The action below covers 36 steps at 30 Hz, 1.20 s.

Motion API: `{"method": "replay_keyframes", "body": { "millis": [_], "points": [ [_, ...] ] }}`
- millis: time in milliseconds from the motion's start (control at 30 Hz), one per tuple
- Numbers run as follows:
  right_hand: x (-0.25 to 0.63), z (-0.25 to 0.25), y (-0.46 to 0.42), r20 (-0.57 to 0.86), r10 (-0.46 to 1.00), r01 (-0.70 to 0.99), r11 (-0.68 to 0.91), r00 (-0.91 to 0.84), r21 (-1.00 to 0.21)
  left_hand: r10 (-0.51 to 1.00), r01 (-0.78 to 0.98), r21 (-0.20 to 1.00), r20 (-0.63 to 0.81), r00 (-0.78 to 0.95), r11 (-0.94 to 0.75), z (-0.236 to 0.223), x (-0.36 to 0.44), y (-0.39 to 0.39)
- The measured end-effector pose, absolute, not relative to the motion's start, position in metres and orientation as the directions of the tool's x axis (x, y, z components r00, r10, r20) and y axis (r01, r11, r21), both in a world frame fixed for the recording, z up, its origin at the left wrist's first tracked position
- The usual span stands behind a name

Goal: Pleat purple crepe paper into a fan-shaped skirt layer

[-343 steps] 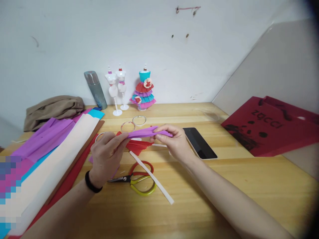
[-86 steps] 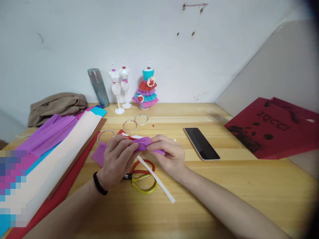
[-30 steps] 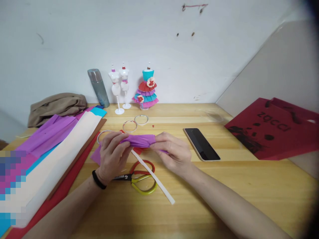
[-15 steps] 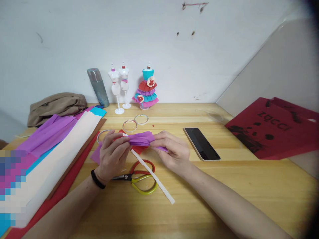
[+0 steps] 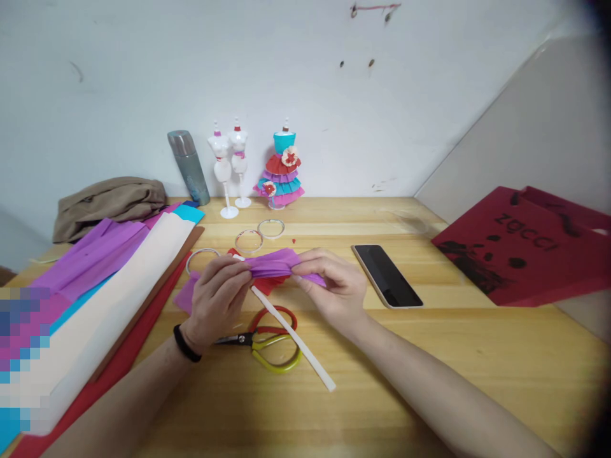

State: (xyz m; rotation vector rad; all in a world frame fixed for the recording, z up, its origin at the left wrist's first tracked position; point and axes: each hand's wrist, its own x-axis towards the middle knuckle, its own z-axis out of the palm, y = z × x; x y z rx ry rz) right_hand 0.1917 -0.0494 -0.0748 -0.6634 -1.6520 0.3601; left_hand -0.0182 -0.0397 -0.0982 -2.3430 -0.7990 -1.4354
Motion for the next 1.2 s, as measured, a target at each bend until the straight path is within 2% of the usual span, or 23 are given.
{"method": "replay_keyframes", "body": {
  "millis": [367,667,1200],
  "points": [
    [0.190,-0.075,-0.048,0.733,0.681,0.126,0.727,-0.008,-0.675,0.294,0.571,0.050,0.892,0.344,-0.819,-0.090,-0.016,-0.044],
    [0.188,-0.078,-0.050,0.763,0.640,0.150,0.767,-0.096,-0.624,0.331,0.601,0.042,0.864,0.379,-0.798,-0.095,-0.017,-0.043],
    [0.186,-0.079,-0.051,0.732,0.674,0.137,0.738,-0.102,-0.660,0.394,0.570,0.147,0.855,0.338,-0.808,-0.100,-0.017,-0.040]
  ]
}}
